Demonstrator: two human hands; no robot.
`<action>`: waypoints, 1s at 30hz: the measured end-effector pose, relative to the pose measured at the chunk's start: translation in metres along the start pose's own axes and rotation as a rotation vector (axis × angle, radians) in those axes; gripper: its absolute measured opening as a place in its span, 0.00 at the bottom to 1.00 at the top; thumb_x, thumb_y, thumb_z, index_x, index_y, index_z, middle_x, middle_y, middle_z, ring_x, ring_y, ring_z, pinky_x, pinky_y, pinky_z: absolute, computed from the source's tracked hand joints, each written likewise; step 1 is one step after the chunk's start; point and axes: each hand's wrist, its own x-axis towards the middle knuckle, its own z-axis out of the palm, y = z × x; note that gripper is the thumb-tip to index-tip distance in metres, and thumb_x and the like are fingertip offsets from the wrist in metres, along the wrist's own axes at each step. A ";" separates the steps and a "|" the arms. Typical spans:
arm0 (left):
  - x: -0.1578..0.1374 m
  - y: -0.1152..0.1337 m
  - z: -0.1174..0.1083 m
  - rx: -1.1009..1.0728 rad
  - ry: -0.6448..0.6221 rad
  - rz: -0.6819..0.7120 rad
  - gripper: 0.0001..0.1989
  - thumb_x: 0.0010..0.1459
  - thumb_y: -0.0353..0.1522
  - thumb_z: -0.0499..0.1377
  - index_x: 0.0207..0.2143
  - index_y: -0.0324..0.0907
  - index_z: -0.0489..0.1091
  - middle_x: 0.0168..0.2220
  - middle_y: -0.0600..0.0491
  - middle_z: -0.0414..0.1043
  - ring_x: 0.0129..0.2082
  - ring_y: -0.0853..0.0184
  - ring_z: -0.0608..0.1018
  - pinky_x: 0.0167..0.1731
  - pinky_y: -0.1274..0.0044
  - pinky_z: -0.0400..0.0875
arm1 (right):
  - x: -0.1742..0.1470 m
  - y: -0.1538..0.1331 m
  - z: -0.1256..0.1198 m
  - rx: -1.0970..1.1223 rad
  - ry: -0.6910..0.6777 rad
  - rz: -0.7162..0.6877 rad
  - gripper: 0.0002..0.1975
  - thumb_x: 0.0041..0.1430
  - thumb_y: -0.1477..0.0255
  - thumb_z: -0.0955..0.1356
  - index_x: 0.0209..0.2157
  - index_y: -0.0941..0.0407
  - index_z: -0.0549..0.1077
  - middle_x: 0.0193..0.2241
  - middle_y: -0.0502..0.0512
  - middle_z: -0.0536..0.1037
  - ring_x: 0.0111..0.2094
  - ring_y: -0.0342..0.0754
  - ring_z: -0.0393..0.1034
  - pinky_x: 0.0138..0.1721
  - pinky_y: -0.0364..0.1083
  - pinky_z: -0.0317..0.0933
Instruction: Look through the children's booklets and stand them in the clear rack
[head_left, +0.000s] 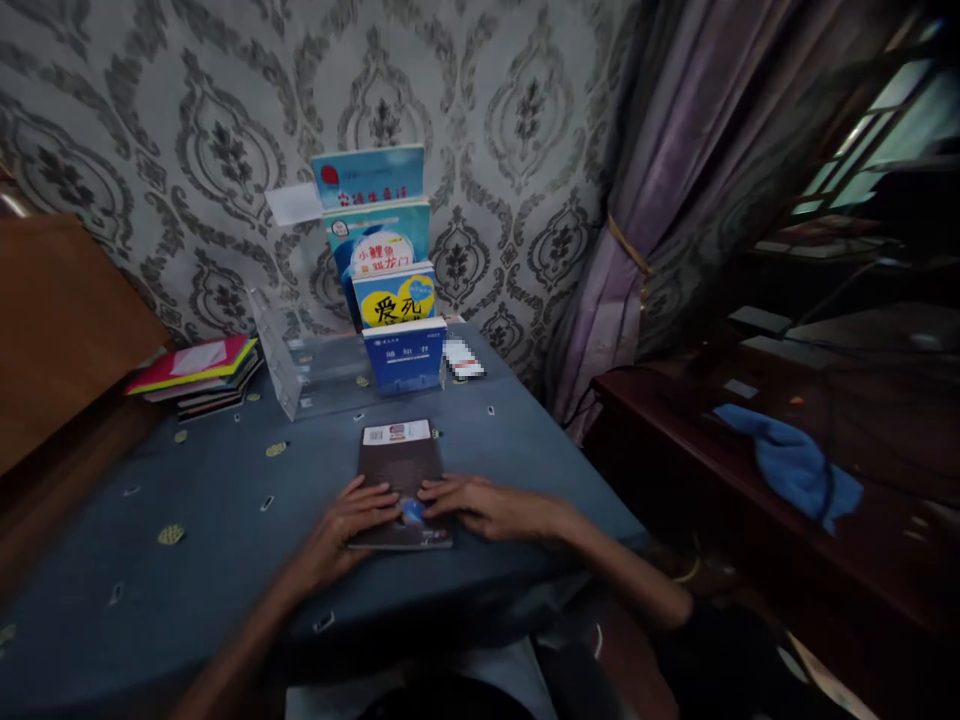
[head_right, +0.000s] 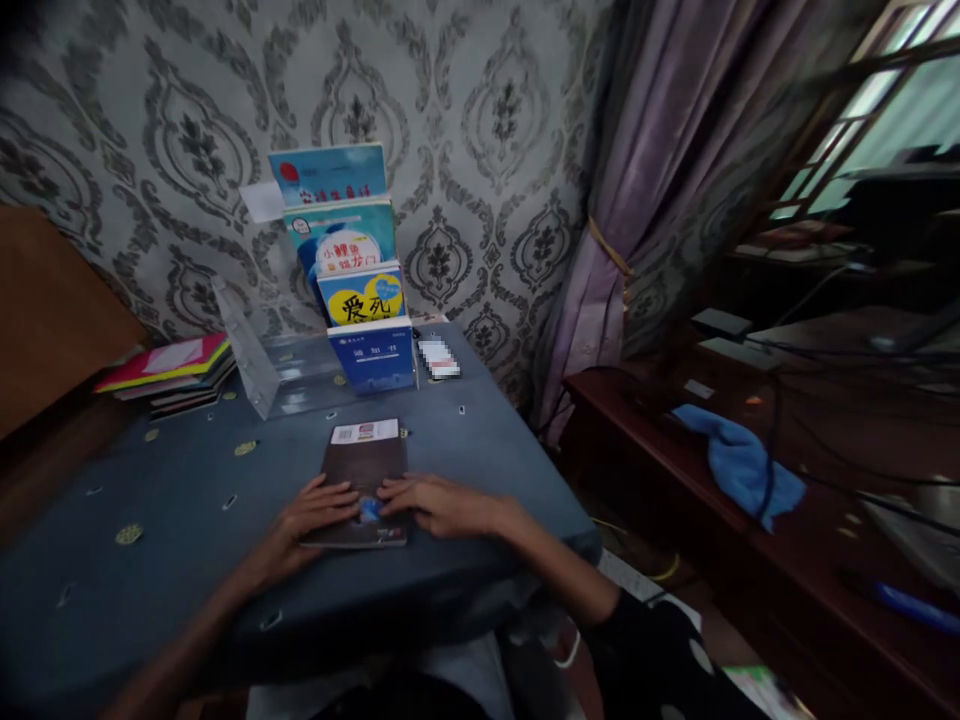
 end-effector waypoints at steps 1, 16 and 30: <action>-0.004 0.001 0.004 0.022 0.002 0.014 0.21 0.64 0.38 0.60 0.58 0.52 0.71 0.58 0.47 0.73 0.62 0.55 0.71 0.65 0.52 0.54 | 0.004 -0.003 0.000 0.015 -0.028 -0.021 0.23 0.64 0.79 0.62 0.56 0.47 0.73 0.57 0.50 0.75 0.63 0.48 0.64 0.68 0.58 0.51; -0.009 0.001 0.009 0.188 -0.016 0.071 0.26 0.64 0.29 0.56 0.63 0.52 0.64 0.61 0.49 0.70 0.64 0.59 0.68 0.63 0.56 0.60 | 0.150 0.053 0.024 -0.524 0.027 0.037 0.29 0.71 0.59 0.60 0.66 0.61 0.60 0.68 0.65 0.58 0.70 0.55 0.48 0.70 0.58 0.43; 0.000 0.004 -0.001 0.085 0.077 0.085 0.21 0.65 0.33 0.58 0.60 0.53 0.68 0.57 0.50 0.74 0.61 0.59 0.73 0.61 0.59 0.63 | 0.017 0.043 0.036 -0.168 0.214 -0.027 0.23 0.73 0.67 0.56 0.64 0.53 0.64 0.66 0.58 0.64 0.69 0.50 0.52 0.69 0.60 0.46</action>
